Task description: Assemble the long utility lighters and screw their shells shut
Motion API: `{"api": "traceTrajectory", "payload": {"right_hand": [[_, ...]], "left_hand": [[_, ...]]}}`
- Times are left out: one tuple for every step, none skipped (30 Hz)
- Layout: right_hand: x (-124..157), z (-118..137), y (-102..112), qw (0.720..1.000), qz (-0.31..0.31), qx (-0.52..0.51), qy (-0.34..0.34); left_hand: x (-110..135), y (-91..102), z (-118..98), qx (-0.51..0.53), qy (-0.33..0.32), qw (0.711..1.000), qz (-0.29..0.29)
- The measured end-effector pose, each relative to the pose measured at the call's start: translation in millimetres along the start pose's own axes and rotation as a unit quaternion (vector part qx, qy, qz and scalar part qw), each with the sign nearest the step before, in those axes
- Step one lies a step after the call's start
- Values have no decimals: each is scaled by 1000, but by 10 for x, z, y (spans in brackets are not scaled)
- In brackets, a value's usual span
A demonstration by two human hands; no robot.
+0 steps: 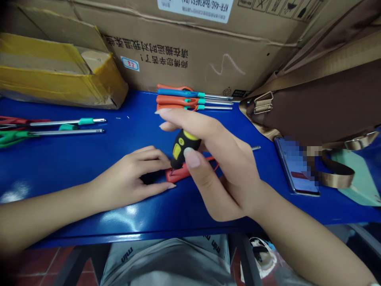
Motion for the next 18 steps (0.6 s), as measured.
{"api": "traceTrajectory", "payload": {"right_hand": [[-5,14,8,999,-21,-25,30],[-14,13,6,999,-19,-32,36],[-25,11,7,999,-19,-16,45],[-33,18,17,997,-31,3,73],[-45,-9,14,998,-22,33,46],[-43,8,28,994,-43,26,97],[-41,3,28,992,-49,36,112],[-35,-9,24,992,-53,35,113],[-26,-26,22,992,-67,22,103],[-17,-47,8,994,-68,7,81],[-8,-67,-7,996,-67,-16,58],[-2,-86,-24,997,-66,-33,31],[2,-94,-39,997,-62,-42,17],[1,-95,-49,997,-60,-40,13],[-3,-89,-51,998,-63,-22,17],[-9,-72,-48,997,-68,0,37],[-16,-60,-41,996,-74,21,48],[-23,-52,-32,995,-80,34,52]], "left_hand": [[-1,0,1,-1,2,1000,1],[-3,0,3,-1,4,1000,2],[-4,0,4,0,6,1000,2],[-5,0,5,1,7,1000,2],[-6,0,5,3,8,1000,2],[-6,0,4,5,8,1000,1],[-6,0,3,6,8,1000,1],[-5,-1,2,6,7,1000,0],[-3,-1,1,6,6,1000,0],[-1,-2,0,5,4,1000,-1],[1,-3,0,4,1,1000,-2],[4,-4,1,2,-2,1000,-2],[6,-5,2,-1,-5,1000,-3],[8,-6,4,-2,-7,1000,-3],[10,-6,6,-3,-9,1000,-4],[10,-7,8,-4,-9,1000,-4],[10,-7,9,-4,-10,1000,-5],[8,-6,9,-5,-10,1000,-6]]}}
Point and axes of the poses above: each hand's wrist, its own x-axis away from the middle knuckle, its own y-axis out of the back of the hand, z = x × y, the point moved 3 cm from there along -x, towards the middle knuckle, and after that the axes turned 3 degrees about -y, right-handed, at the moved point
